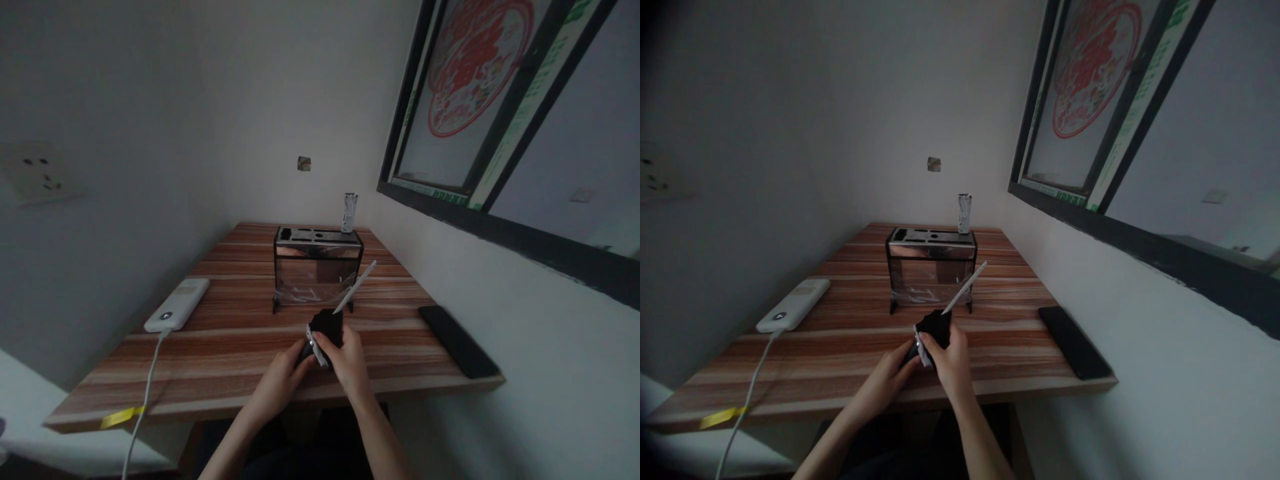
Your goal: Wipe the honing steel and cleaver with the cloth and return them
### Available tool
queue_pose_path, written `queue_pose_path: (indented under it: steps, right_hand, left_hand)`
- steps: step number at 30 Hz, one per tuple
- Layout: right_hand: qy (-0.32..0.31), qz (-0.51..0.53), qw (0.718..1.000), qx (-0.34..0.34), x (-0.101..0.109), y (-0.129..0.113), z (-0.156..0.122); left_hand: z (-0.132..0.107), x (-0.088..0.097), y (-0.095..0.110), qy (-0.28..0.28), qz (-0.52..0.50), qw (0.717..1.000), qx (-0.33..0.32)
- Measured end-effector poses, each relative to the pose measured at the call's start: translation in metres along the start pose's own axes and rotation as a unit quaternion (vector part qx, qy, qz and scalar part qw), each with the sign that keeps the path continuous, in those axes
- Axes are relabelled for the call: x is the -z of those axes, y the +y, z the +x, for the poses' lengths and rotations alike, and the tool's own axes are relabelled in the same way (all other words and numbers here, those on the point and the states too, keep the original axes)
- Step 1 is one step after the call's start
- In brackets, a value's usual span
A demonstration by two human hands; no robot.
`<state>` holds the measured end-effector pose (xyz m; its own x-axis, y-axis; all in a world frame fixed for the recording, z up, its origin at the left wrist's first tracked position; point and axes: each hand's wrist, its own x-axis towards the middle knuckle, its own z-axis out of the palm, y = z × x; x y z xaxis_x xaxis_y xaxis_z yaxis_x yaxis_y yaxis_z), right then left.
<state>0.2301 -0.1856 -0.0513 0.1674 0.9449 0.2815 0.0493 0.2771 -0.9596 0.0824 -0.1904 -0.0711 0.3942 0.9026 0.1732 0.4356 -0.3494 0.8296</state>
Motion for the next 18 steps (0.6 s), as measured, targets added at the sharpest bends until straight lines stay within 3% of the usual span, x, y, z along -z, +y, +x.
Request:
queue_pose_path:
  steps: [18]
  right_hand:
    - [0.01, 0.055, 0.998, -0.021, 0.0021, -0.0031, -0.0006]
  left_hand:
    - [-0.0006, -0.0014, -0.0007, -0.009, 0.014, 1.0, 0.003]
